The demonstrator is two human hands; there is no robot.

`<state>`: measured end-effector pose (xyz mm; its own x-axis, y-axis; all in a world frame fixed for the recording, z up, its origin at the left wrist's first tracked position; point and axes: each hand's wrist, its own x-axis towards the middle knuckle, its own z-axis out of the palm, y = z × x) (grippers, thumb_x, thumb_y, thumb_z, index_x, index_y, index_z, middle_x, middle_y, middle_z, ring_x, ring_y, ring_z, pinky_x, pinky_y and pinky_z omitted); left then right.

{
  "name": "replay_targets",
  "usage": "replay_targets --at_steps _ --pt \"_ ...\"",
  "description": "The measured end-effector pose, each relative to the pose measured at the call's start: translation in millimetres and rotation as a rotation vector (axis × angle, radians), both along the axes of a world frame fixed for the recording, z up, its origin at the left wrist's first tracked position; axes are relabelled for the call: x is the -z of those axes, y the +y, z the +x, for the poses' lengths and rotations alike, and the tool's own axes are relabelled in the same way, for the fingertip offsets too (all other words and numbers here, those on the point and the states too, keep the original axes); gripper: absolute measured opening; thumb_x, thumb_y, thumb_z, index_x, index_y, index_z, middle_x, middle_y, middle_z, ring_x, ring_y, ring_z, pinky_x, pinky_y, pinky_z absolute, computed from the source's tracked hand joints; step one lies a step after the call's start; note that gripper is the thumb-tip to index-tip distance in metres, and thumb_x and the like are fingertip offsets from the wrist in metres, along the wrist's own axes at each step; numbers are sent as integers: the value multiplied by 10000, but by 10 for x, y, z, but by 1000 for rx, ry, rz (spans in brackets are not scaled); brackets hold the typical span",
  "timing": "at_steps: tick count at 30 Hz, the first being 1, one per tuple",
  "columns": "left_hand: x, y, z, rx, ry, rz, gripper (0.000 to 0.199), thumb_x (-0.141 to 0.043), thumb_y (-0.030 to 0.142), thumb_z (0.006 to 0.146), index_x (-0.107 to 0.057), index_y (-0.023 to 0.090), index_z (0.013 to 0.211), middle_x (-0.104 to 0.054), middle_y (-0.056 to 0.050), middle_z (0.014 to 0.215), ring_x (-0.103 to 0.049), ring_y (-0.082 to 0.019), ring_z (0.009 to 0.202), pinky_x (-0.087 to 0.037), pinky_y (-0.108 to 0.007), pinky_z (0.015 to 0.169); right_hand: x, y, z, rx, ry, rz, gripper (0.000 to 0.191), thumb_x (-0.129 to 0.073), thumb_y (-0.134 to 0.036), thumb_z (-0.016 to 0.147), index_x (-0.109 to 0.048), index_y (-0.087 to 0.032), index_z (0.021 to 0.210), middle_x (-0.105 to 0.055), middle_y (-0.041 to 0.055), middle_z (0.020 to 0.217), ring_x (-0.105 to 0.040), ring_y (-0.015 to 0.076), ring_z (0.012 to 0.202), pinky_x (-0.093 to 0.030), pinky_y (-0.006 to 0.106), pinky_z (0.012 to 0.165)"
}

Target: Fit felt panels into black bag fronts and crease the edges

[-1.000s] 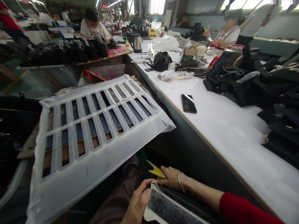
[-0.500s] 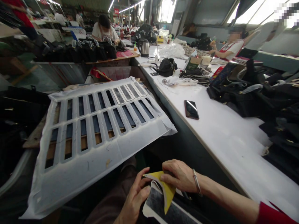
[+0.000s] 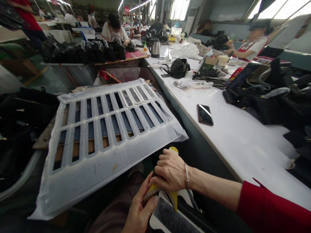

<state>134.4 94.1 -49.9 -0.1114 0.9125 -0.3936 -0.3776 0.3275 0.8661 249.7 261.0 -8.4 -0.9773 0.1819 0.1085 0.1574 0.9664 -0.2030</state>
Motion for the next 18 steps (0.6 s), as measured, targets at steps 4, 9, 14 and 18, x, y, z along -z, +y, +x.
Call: replay_targets --at_steps 4,9,14,18 --pt "-61 14 -9 21 142 -16 556 -662 523 809 -655 194 1257 -718 -81 1164 -607 -313 1155 -449 -412 1050 -6 26 -20 -52 -16 27 501 -429 -495 945 -578 -186 581 -610 32 534 -490 152 539 -229 377 637" --pt "-73 -7 0 6 239 -27 524 -667 551 798 -709 196 1182 -739 -68 1104 -642 -305 1058 -486 -379 996 -27 33 -39 -93 -36 57 493 -452 -457 948 -584 -181 562 -624 40 524 -511 156 529 -234 378 642" --pt "-49 -22 -35 96 324 19 509 -606 532 858 -679 198 1235 -747 -60 1020 -647 -278 1009 -506 -304 903 -28 16 -50 -109 -59 78 481 -443 -426 956 -585 -183 566 -631 39 525 -489 147 485 -214 378 622" --pt "-77 -11 -78 178 396 71 467 -554 469 912 -637 213 1294 -730 -62 1131 -651 -266 1039 -484 -283 936 -9 -34 -32 -73 -87 67 479 -426 -410 977 -595 -184 589 -636 38 531 -494 145 490 -212 365 621"
